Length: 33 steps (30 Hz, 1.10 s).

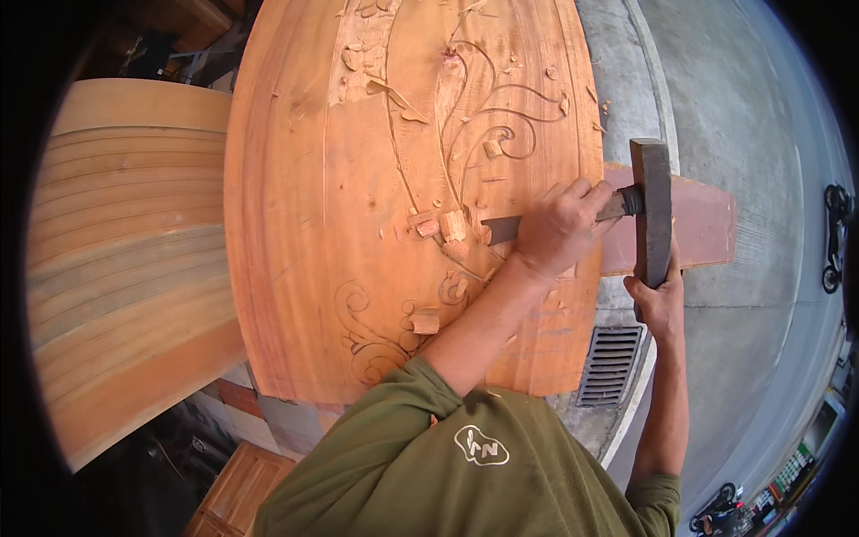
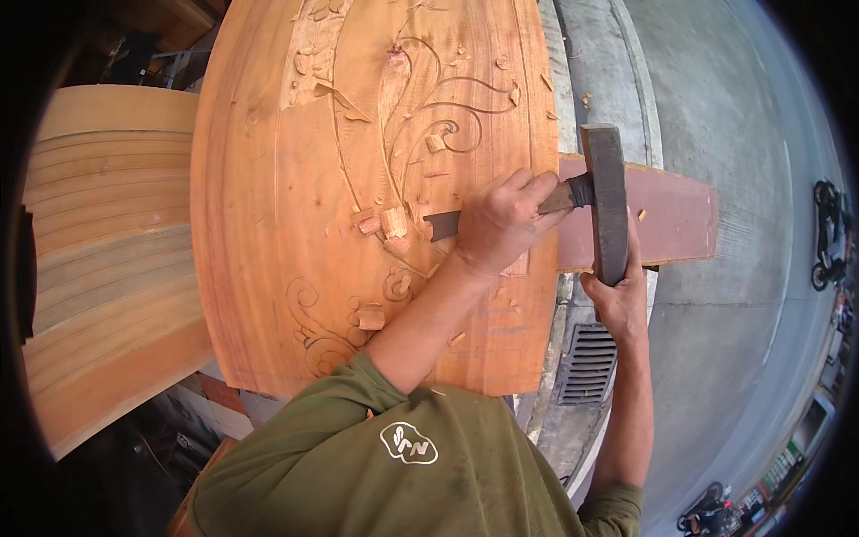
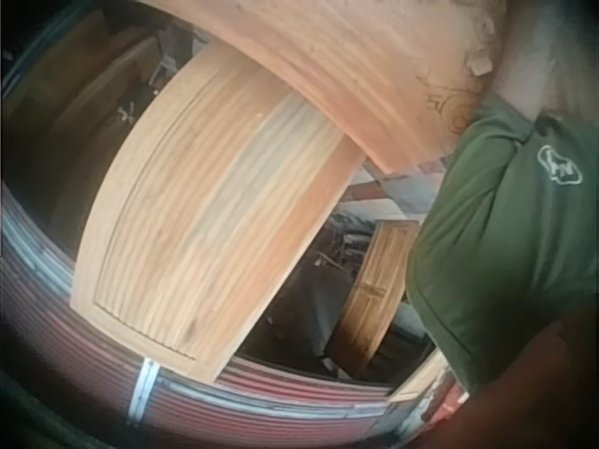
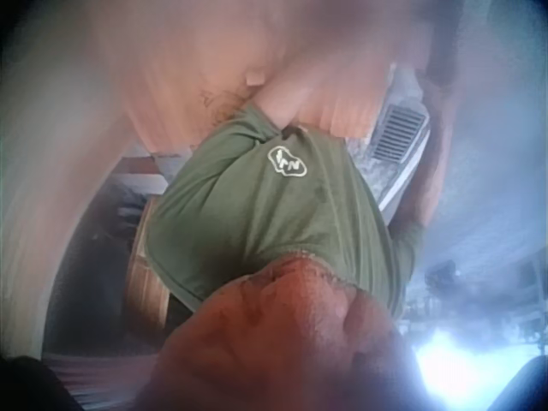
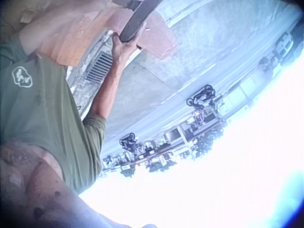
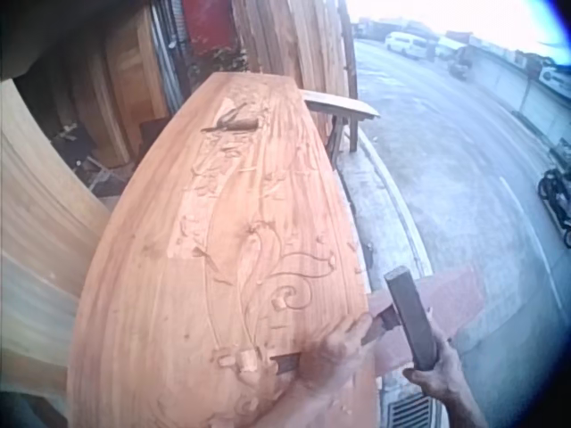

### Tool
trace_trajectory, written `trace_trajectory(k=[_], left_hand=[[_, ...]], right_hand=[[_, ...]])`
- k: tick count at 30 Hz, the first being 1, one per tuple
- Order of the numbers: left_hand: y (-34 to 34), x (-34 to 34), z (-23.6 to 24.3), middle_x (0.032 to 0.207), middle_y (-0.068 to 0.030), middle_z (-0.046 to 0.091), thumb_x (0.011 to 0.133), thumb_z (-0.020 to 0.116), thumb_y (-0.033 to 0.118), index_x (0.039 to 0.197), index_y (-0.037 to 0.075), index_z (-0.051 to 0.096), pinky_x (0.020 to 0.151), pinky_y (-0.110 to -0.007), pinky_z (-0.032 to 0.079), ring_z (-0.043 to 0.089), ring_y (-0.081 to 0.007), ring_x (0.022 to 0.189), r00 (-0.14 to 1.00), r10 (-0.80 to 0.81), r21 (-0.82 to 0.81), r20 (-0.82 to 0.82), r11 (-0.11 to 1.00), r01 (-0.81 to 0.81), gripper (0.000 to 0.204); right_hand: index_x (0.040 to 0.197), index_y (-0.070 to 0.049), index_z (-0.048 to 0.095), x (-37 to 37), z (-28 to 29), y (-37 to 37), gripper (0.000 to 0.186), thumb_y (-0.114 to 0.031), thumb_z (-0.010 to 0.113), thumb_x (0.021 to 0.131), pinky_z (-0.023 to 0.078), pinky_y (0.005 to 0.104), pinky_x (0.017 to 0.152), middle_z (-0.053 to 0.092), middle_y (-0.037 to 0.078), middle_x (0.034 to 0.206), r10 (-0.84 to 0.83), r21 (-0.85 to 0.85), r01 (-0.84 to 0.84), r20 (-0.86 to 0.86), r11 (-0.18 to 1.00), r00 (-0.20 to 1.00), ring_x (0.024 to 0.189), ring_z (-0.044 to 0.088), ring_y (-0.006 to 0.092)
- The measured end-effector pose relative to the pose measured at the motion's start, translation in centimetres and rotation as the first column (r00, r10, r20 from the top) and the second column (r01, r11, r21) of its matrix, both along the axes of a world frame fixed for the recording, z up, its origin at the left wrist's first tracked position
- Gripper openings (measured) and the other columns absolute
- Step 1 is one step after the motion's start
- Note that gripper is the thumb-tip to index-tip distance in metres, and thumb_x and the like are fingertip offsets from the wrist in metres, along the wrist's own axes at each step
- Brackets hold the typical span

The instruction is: The person carves decorative patterns into a large wooden board using a chisel and a wooden mallet. They hammer the chisel to remove wood shavings along traced lines and then use their hands to clear the debris.

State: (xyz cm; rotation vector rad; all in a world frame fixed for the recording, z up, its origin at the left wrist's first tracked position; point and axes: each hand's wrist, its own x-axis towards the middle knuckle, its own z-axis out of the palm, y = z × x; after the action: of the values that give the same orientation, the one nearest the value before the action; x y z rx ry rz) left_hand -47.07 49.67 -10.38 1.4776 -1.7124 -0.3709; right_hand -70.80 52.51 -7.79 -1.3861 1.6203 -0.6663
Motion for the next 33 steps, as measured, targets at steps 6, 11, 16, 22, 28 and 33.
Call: trace_trajectory(k=[6, 11, 16, 22, 28, 33], left_hand=[[-0.4, 0.2, 0.6, 0.088, -0.0068, 0.066, 0.08, 0.093, 0.028, 0.115, 0.012, 0.074, 0.064, -0.042, 0.059, 0.074, -0.0295, 0.078, 0.998, 0.07, -0.062, 0.005, 0.996, -0.07, 0.043], [-0.8, 0.2, 0.3, 0.088, -0.0058, 0.068, 0.081, 0.094, 0.026, 0.118, 0.013, 0.076, 0.063, -0.042, 0.059, 0.074, -0.0283, 0.076, 0.986, 0.168, -0.078, -0.001, 0.983, -0.168, 0.043], [-1.1, 0.7, 0.6, 0.092, -0.0054, 0.071, 0.082, 0.094, 0.028, 0.119, 0.014, 0.077, 0.062, -0.04, 0.059, 0.075, -0.0263, 0.077, 0.977, 0.214, -0.073, -0.015, 0.974, -0.215, 0.043], [-0.7, 1.2, 1.7, 0.091, -0.004, 0.069, 0.081, 0.093, 0.028, 0.13, 0.015, 0.078, 0.063, -0.039, 0.059, 0.074, -0.0261, 0.077, 0.963, 0.259, -0.144, -0.071, 0.953, -0.267, 0.053], [-0.2, -1.2, 3.8, 0.09, -0.0029, 0.067, 0.08, 0.091, 0.028, 0.134, 0.016, 0.078, 0.066, -0.038, 0.06, 0.074, -0.0237, 0.08, 0.994, 0.049, -0.125, -0.093, 0.99, -0.06, 0.058], [-1.6, 0.0, 1.1, 0.09, -0.0044, 0.066, 0.081, 0.091, 0.029, 0.132, 0.016, 0.077, 0.065, -0.039, 0.061, 0.074, -0.0262, 0.077, 0.995, 0.062, -0.064, -0.081, 0.996, -0.067, 0.055]], right_hand=[[0.128, -0.007, 0.057, -1.1, 2.1, -3.8, 0.041, -0.008, 0.075, 0.092, 0.059, 0.0312, 0.069, 0.067, 0.008, 0.091, -0.387, -0.014, 0.44, 0.453, 0.898, 0.803, 0.075, 0.069, 0.0173], [0.17, -0.007, 0.04, 1.5, 2.0, -2.5, 0.101, -0.007, 0.078, 0.077, 0.048, 0.0356, 0.105, 0.066, 0.008, 0.128, 0.136, 0.087, -0.138, 0.029, 0.987, 0.99, 0.111, 0.06, 0.0192], [0.152, 0.0, 0.051, 1.0, 2.8, -4.9, 0.076, -0.006, 0.076, 0.08, 0.057, 0.0349, 0.075, 0.066, 0.005, 0.096, -0.139, 0.022, 0.138, 0.21, 0.99, 0.968, 0.082, 0.066, 0.0163], [0.164, -0.004, 0.047, 3.1, 3.3, -3.9, 0.085, -0.004, 0.077, 0.084, 0.053, 0.0292, 0.077, 0.059, 0.002, 0.092, 0.138, -0.041, -0.137, 0.009, 0.99, 0.99, 0.089, 0.058, 0.0106], [0.151, -0.004, 0.051, -0.2, 0.7, -3.4, 0.068, -0.002, 0.079, 0.088, 0.054, 0.0299, 0.07, 0.065, 0.005, 0.095, -0.127, -0.027, 0.137, 0.233, 0.99, 0.964, 0.078, 0.064, 0.0131], [0.139, -0.003, 0.054, -1.3, 2.4, -4.6, 0.053, -0.007, 0.078, 0.092, 0.056, 0.0318, 0.064, 0.067, 0.009, 0.094, -0.189, -0.151, 0.241, 0.297, 0.959, 0.936, 0.073, 0.067, 0.0176]])
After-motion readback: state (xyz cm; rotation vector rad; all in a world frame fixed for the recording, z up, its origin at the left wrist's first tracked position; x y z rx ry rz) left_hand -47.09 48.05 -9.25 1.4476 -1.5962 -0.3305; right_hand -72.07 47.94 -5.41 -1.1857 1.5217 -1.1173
